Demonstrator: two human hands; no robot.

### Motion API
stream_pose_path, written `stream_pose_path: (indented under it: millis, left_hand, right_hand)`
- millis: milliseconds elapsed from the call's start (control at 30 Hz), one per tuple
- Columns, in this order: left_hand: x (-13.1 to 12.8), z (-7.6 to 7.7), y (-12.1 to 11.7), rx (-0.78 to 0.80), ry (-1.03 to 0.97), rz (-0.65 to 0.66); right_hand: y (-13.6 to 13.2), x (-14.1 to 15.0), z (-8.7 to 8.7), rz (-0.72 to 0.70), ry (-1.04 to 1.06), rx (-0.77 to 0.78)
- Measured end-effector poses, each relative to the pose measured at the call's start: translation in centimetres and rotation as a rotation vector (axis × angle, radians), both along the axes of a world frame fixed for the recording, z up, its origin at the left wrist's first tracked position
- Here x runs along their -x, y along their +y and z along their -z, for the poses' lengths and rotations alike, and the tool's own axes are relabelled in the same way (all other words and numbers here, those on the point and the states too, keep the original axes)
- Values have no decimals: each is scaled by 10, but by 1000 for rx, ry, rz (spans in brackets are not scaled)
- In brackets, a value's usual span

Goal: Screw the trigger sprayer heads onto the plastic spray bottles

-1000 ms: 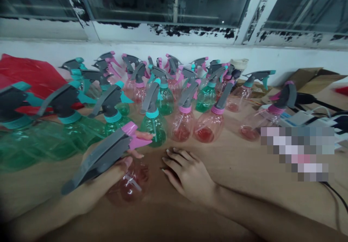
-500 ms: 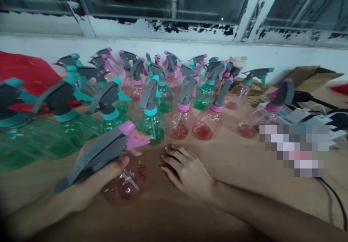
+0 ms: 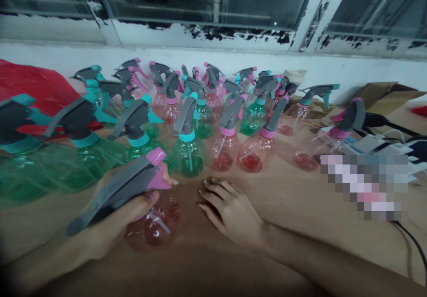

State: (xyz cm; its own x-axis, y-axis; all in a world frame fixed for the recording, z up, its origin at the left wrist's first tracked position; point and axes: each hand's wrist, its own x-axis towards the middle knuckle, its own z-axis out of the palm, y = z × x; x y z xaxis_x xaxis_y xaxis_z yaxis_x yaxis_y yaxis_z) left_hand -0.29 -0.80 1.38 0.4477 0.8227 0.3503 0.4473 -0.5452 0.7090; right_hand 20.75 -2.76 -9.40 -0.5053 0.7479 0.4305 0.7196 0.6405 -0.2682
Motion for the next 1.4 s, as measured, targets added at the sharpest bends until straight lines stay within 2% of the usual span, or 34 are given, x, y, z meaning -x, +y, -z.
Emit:
stream_pose_path:
  millis: [367,667,933,1200,1400]
  left_hand:
    - [-1,2,0,-32,-24,-15]
    - [3,5,-2,-62,41,-42]
    - [1,5,2,-58,8,-17]
    - [0,5,-1,-43,-12,-6]
    - [-1,2,1,30,-61,24]
  right_hand:
    - [-1,0,0,19,-17,30]
    - [-1,0,1,30,-2,13]
    - [0,0,0,22,-13,27]
    - [0,-1,1,9,-24,38]
    - [1,-1,2,5,-25,26]
